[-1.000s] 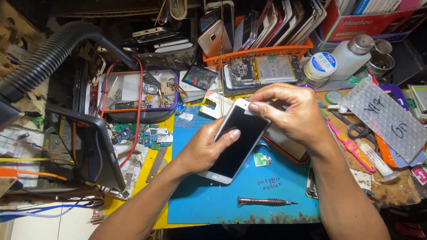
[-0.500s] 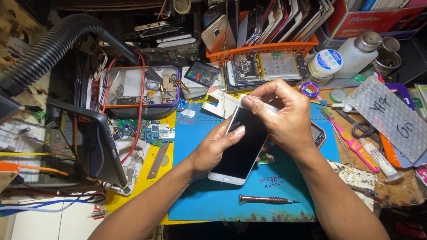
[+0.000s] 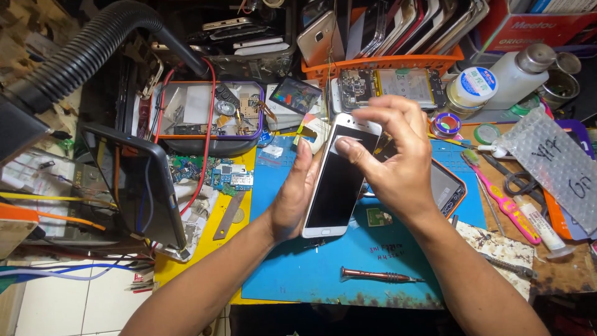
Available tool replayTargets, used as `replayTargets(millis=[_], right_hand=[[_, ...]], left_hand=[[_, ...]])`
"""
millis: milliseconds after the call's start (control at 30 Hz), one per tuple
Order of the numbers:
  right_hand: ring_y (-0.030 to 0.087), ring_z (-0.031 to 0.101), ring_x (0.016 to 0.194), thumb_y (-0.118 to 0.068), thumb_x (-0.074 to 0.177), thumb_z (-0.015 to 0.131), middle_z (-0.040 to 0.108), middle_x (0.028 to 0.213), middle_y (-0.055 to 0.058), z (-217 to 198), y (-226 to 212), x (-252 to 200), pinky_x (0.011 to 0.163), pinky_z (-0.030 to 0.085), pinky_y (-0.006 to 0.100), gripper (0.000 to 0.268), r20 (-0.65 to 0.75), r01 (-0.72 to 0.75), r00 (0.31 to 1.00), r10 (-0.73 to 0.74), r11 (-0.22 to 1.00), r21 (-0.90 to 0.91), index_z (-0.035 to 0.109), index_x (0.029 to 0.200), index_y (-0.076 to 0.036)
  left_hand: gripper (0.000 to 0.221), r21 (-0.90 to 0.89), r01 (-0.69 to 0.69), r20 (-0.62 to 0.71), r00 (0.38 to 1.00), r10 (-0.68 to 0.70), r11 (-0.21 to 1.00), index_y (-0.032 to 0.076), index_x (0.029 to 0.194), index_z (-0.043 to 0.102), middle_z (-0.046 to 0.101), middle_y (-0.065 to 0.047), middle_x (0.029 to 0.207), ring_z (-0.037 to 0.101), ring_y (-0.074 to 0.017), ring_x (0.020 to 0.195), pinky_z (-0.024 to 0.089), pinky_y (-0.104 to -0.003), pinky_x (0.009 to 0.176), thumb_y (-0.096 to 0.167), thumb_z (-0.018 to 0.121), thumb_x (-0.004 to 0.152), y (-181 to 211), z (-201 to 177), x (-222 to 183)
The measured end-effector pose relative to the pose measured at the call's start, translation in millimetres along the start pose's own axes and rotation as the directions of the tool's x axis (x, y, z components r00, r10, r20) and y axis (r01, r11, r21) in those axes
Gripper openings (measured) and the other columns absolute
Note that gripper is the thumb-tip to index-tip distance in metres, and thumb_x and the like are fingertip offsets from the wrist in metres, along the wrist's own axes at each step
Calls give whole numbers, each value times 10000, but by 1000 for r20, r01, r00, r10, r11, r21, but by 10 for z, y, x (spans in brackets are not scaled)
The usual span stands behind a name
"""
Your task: Reassembling a smartphone by carefully fitting the screen panel to the chassis and cleaning the device.
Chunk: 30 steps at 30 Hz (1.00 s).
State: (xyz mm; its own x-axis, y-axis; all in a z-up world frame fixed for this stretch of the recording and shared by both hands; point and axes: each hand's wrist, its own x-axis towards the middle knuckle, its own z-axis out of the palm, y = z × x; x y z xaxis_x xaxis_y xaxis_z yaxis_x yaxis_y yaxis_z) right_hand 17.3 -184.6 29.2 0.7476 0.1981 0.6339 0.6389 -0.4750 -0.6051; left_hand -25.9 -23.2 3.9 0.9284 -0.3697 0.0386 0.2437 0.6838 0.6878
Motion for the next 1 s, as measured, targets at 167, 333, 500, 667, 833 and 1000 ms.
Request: replayTargets(millis=[167, 333, 500, 667, 833, 1000], right_hand=[[202, 605, 915, -116, 909, 842, 650, 970, 89, -3, -111, -35, 848, 457, 322, 155, -58, 42, 998, -38, 996, 75, 727, 993, -56], [108, 625, 585, -44, 957, 750, 695, 842, 87, -1, -167, -78, 460, 550, 204, 83, -14, -172, 982, 187, 930, 324, 686, 983, 2], [103, 634, 627, -11, 945, 747, 694, 818, 80, -43, -162, -84, 561, 570, 200, 96, 33, -273, 957, 289, 853, 445, 674, 1005, 7], [73, 610, 734, -50, 927, 760, 678, 860, 30, -57, -150, -64, 650, 541, 202, 91, 28, -299, 947, 320, 847, 439, 671, 943, -51], [64, 613, 728, -49, 937, 739, 680, 861, 28, -51, -142, -52, 646, 551, 202, 88, 36, -304, 944, 328, 821, 483, 652, 946, -49], [80, 620, 616, -57, 945, 713, 663, 785, 41, -56, -190, -36, 570, 551, 203, 94, 79, -336, 936, 343, 803, 492, 620, 932, -50]], left_hand=[[742, 61, 8, 72, 997, -13, 998, 71, 1576, 350, 465, -202, 1553, 422, -298, 1478, 347, -434, 1244, 571, 323, 1029, -52, -58, -15], [714, 145, 10, 188, 981, -37, 989, 60, 1612, 320, 549, -216, 1459, 544, -303, 1353, 424, -433, 1198, 529, 278, 1075, -50, -22, -37], [848, 503, -193, 228, 970, 86, 842, 57, 1643, 178, 481, -139, 1424, 502, -190, 1214, 451, -356, 1082, 624, 315, 1028, 6, 68, -47], [990, 666, -177, 190, 980, 65, 724, 121, 1631, 54, 89, -199, 1737, 69, -338, 1628, 111, -481, 1287, 803, 284, 952, -7, 83, -101], [1117, 719, -100, 126, 992, 13, 688, 163, 1648, -2, 410, -224, 1571, 520, -193, 1100, 412, -351, 982, 897, 261, 849, -7, 128, -101], [1066, 726, -177, 170, 982, 75, 665, 124, 1627, -10, 14, -170, 1745, 26, -321, 1628, 64, -464, 1291, 874, 224, 907, -74, 91, -102]])
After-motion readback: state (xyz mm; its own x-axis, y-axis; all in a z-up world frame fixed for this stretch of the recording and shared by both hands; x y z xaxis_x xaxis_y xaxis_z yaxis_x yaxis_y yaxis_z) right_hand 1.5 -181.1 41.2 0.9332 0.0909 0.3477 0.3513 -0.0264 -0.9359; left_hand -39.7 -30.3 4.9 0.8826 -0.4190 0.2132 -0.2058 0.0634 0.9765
